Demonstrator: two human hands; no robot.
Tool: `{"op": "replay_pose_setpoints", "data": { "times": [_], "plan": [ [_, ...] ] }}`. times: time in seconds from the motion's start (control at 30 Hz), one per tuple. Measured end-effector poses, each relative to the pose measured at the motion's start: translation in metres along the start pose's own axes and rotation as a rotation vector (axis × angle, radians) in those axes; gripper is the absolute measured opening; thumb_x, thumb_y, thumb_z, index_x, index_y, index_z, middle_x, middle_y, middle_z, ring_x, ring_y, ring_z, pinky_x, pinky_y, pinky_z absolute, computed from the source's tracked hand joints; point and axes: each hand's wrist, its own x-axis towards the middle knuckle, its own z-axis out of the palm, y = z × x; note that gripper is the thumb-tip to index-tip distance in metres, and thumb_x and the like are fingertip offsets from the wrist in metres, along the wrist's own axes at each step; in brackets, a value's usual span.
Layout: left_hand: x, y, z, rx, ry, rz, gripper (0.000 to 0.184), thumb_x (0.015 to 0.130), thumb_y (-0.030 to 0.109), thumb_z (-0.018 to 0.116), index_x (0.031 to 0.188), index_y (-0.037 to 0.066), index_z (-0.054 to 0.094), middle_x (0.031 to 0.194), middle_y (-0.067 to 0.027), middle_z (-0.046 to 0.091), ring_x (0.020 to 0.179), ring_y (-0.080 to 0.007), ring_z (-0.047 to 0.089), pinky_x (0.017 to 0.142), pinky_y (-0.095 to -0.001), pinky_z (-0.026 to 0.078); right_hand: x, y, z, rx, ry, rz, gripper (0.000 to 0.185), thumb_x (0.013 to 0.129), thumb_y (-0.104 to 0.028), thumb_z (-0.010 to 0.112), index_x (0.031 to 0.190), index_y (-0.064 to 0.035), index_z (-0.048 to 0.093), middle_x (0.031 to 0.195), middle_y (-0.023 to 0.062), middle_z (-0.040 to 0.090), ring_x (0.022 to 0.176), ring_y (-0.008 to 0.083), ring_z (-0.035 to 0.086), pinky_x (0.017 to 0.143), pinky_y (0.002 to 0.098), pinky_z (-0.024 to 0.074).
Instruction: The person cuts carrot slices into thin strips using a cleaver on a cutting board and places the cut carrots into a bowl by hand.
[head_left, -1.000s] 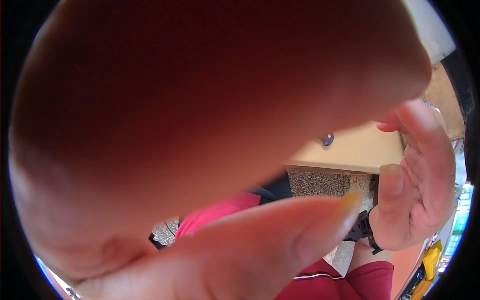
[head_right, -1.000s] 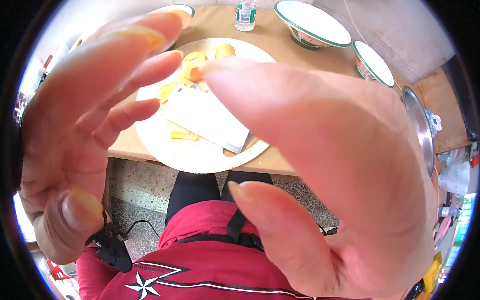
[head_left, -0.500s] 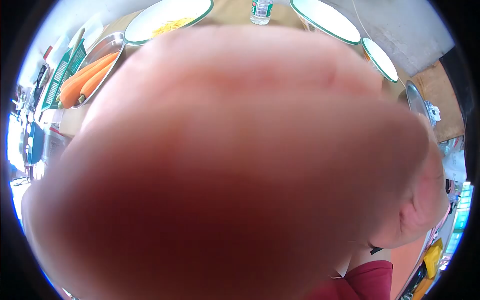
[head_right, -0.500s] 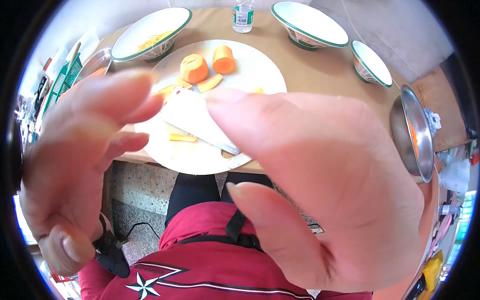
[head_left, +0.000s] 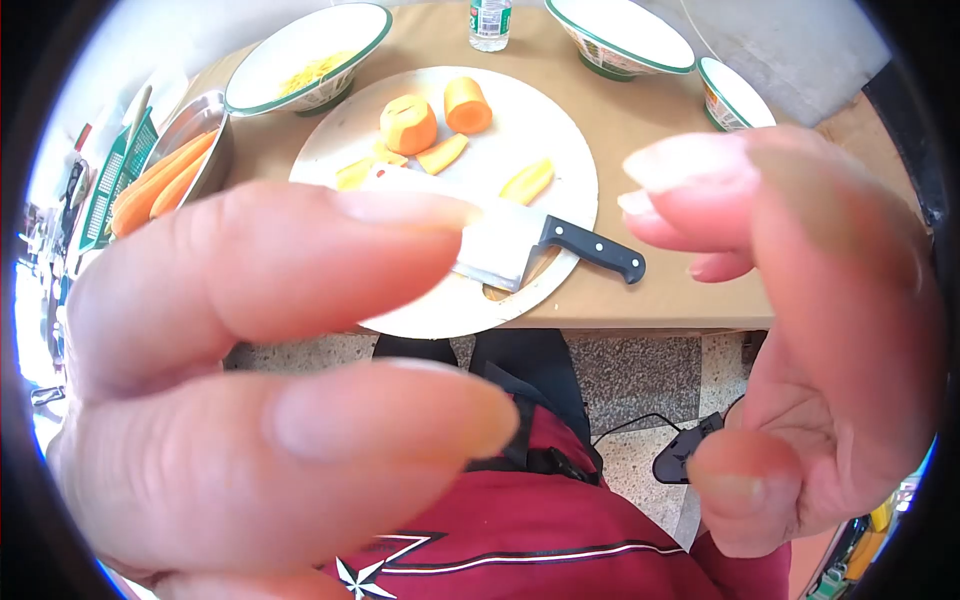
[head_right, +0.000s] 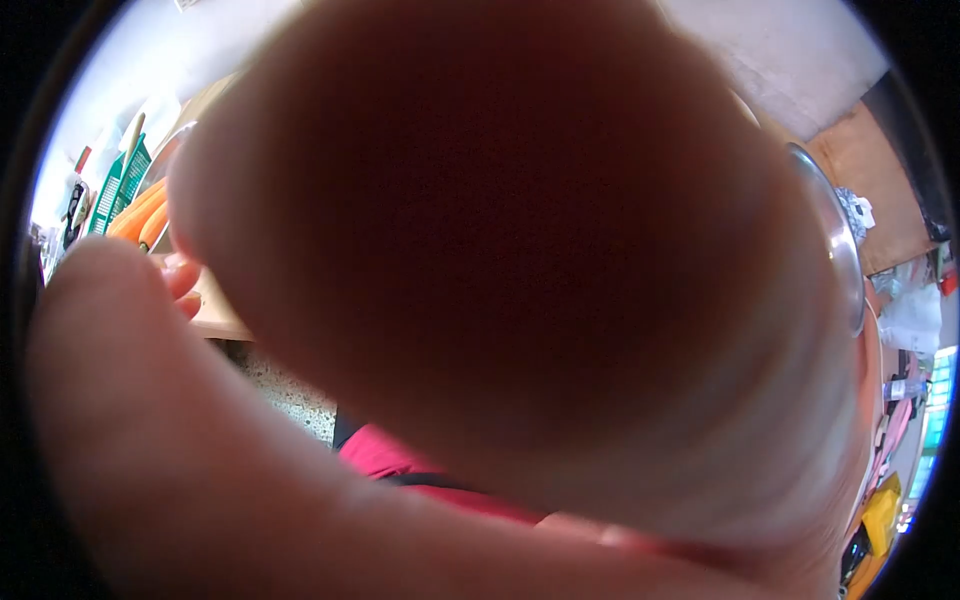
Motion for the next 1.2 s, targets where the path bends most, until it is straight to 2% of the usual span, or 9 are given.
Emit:
{"op": "replay_pose_setpoints", "data": {
  "times": [0.5, 0.63, 0.73, 1.2],
  "plan": [
    [-0.013, 0.007, -0.031, 0.053, 0.039, 0.004, 0.069, 0.095, 0.054, 0.055, 0.146, 0.008, 0.045, 0.147, -0.0299, 0.041, 0.133, -0.0468, 0.046, 0.104, -0.0492, 0.043, -0.009, -0.004, 0.008, 0.001, 0.0, 0.015, 0.044, 0.094, -0.026, 0.055, 0.121, 0.0084, 0.057, 0.116, 0.0222, 0.065, 0.105, 0.0314, 0.062, 0.091, 0.039, 0.048],
    [-0.013, 0.011, -0.045, 0.053, -0.03, -0.013, 0.071, 0.096, 0.052, 0.053, 0.147, 0.003, 0.044, 0.148, -0.0303, 0.04, 0.134, -0.0477, 0.045, 0.105, -0.0493, 0.041, -0.011, -0.006, 0.006, 0.004, -0.004, 0.027, 0.043, 0.094, -0.025, 0.055, 0.122, 0.0081, 0.057, 0.117, 0.0221, 0.064, 0.107, 0.0314, 0.061, 0.092, 0.0389, 0.0476],
    [-0.021, 0.004, -0.039, 0.073, 0.042, -0.008, 0.071, 0.096, 0.052, 0.054, 0.148, 0.005, 0.042, 0.148, -0.0304, 0.04, 0.13, -0.0479, 0.049, 0.105, -0.0485, 0.042, -0.012, -0.006, 0.006, 0.002, 0.0, 0.032, 0.043, 0.094, -0.024, 0.054, 0.123, 0.0078, 0.057, 0.118, 0.0221, 0.064, 0.108, 0.0313, 0.061, 0.092, 0.0389, 0.0473],
    [0.008, -0.018, -0.025, 0.011, -0.021, 0.184, 0.067, 0.093, 0.036, 0.058, 0.143, -0.006, 0.043, 0.145, -0.0321, 0.042, 0.133, -0.0426, 0.045, 0.109, -0.0483, 0.035, -0.013, -0.009, 0.003, -0.007, 0.025, 0.027, 0.042, 0.094, -0.02, 0.052, 0.126, 0.0065, 0.055, 0.122, 0.0218, 0.062, 0.113, 0.0311, 0.058, 0.094, 0.0386, 0.046]
  ]
}}
